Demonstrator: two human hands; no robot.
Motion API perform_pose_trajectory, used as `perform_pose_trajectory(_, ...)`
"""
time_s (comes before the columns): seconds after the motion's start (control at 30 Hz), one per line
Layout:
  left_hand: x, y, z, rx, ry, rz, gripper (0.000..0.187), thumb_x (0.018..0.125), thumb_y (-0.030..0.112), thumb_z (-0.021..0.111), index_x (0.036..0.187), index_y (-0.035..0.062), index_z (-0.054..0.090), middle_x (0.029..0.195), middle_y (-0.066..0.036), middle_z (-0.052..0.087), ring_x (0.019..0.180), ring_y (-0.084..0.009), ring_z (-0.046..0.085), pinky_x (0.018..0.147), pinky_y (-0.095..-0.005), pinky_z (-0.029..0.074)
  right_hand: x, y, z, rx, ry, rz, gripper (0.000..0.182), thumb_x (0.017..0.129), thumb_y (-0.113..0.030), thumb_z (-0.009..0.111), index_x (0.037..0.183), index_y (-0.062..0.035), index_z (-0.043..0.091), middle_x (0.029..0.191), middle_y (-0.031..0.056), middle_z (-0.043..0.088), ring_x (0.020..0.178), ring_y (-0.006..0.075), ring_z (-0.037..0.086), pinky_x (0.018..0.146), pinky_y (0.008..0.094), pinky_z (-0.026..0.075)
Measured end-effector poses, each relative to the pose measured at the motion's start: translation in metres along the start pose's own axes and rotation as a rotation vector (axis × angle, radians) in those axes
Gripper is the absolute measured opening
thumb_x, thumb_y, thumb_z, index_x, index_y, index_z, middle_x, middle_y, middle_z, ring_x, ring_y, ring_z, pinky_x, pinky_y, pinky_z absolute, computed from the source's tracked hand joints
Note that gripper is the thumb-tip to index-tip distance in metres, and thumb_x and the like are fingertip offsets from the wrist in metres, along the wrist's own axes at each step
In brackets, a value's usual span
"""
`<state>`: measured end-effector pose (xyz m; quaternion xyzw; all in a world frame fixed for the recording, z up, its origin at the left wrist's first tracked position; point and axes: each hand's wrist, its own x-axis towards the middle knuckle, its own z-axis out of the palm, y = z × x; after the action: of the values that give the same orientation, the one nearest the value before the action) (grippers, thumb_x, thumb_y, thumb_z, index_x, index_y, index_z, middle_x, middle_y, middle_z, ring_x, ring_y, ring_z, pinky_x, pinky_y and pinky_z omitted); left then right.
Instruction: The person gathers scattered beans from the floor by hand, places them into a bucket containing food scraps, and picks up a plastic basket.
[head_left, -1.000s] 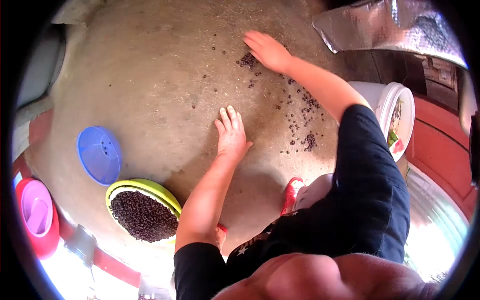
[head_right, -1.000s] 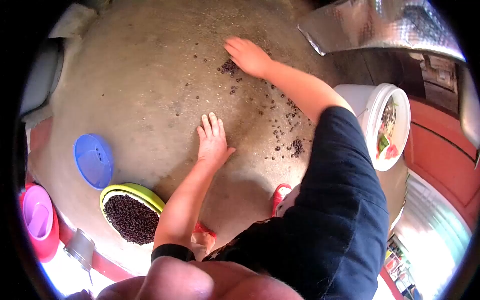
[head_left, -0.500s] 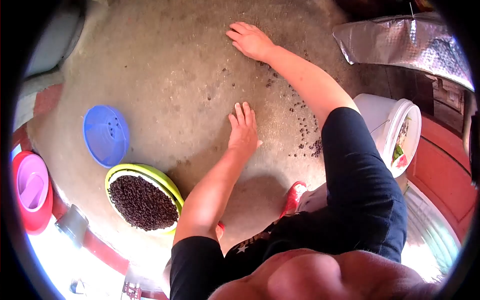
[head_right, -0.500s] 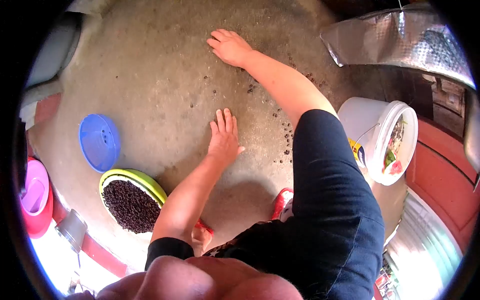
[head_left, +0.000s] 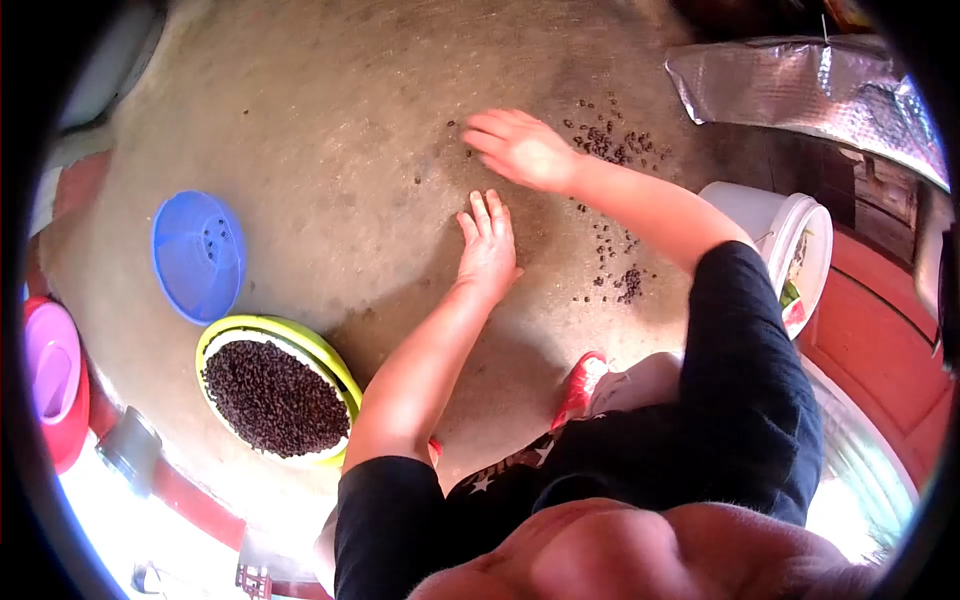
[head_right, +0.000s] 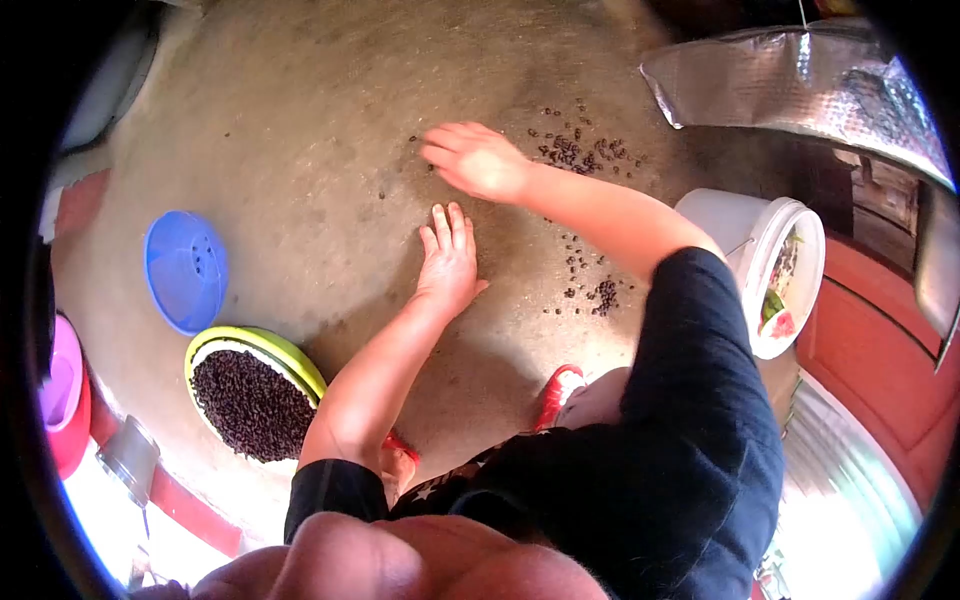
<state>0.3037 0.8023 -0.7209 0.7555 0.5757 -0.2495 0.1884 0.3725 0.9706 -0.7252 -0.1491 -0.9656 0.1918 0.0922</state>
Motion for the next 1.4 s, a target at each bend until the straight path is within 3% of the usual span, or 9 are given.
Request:
perform_pose_trajectory(0.5,-0.005,-0.003,0.003,-0.032,0.064,-0.007,0.093,0.078,0.06,0.057,0.142,-0.0008,0.027,0.148,-0.026,0.017,0.135,-0.0445,0.019,0.104,-0.0524,0.026,-0.093,0.005,-0.035,-0.129,-0.285,0.069,0.035,0.075,-0.01,0.054,0.109,-0.0033,0.057,0.121,0.0117,0.054,0.116,0.0285,0.05,0.097,0.0393,0.04)
perform_pose_trajectory(0.63,-0.008,-0.013,0.013,-0.334,0.215,0.013,0.082,0.074,0.036,0.072,0.136,-0.0036,0.035,0.146,-0.025,0.022,0.136,-0.0398,0.022,0.107,-0.0479,0.026,-0.004,-0.002,0.025,-0.135,-0.038,0.016,0.038,0.082,-0.013,0.046,0.119,-0.0072,0.052,0.129,0.0097,0.05,0.122,0.0277,0.045,0.1,0.0411,0.037)
perform_pose_trajectory(0.77,-0.015,-0.03,0.025,-0.549,0.462,-0.046,0.063,0.071,0.023,0.073,0.123,-0.0018,0.048,0.138,-0.021,0.037,0.131,-0.0345,0.032,0.106,-0.0456,0.031,0.038,-0.015,0.038,-0.159,-0.307,0.061,0.034,0.085,-0.014,0.043,0.116,-0.0073,0.054,0.131,0.0099,0.047,0.127,0.0238,0.039,0.101,0.0385,0.036)
perform_pose_trajectory(0.8,-0.02,-0.038,0.025,-0.54,0.551,-0.098,0.065,0.071,0.024,0.073,0.125,-0.0023,0.047,0.137,-0.022,0.037,0.13,-0.0364,0.032,0.106,-0.0469,0.029,0.016,-0.002,0.06,-0.215,-0.031,-0.037,0.029,0.082,-0.014,0.046,0.109,-0.0073,0.056,0.123,0.0089,0.051,0.12,0.0233,0.044,0.097,0.0385,0.038)
perform_pose_trajectory(0.97,0.001,-0.056,0.046,-0.523,0.686,-0.375,0.074,0.076,0.035,0.071,0.132,-0.0019,0.04,0.138,-0.026,0.035,0.129,-0.0436,0.029,0.108,-0.0502,0.024,-0.095,0.017,-0.01,-0.182,-0.435,0.21,0.023,0.077,-0.01,0.052,0.099,-0.007,0.059,0.111,0.0114,0.057,0.113,0.0265,0.05,0.094,0.0392,0.041)
perform_pose_trajectory(1.03,0.015,-0.036,0.044,-0.448,0.727,-0.453,0.075,0.077,0.039,0.069,0.132,-0.0017,0.039,0.14,-0.026,0.032,0.131,-0.0438,0.026,0.109,-0.0523,0.021,-0.117,0.033,-0.031,-0.158,-0.288,0.45,0.025,0.078,-0.009,0.052,0.101,-0.0063,0.06,0.115,0.0135,0.057,0.116,0.0297,0.048,0.096,0.0403,0.041)
perform_pose_trajectory(1.2,0.052,0.047,0.023,-0.58,0.775,-0.13,0.068,0.083,0.041,0.062,0.132,0.0001,0.04,0.142,-0.022,0.032,0.134,-0.0393,0.025,0.111,-0.0496,0.02,-0.144,0.112,-0.022,-0.188,0.283,0.752,0.035,0.087,-0.017,0.053,0.12,-0.0051,0.053,0.132,0.0197,0.046,0.118,0.0358,0.047,0.1,0.0424,0.039)
perform_pose_trajectory(1.3,0.066,0.073,0.008,-0.639,0.83,0.197,0.059,0.083,0.036,0.063,0.13,0.0052,0.044,0.141,-0.019,0.035,0.132,-0.036,0.03,0.109,-0.0481,0.025,-0.157,0.096,-0.002,-0.215,0.19,0.617,0.038,0.087,-0.017,0.054,0.123,-0.005,0.051,0.132,0.0196,0.046,0.121,0.0357,0.045,0.102,0.0438,0.037)
perform_pose_trajectory(1.4,0.071,0.044,-0.007,-0.538,0.874,0.102,0.059,0.083,0.037,0.061,0.129,0.0042,0.045,0.138,-0.02,0.037,0.131,-0.037,0.031,0.109,-0.0489,0.024,-0.178,0.038,0.007,-0.087,0.18,0.545,0.038,0.086,-0.016,0.056,0.122,-0.0054,0.052,0.13,0.0177,0.049,0.122,0.0341,0.045,0.102,0.0435,0.037)
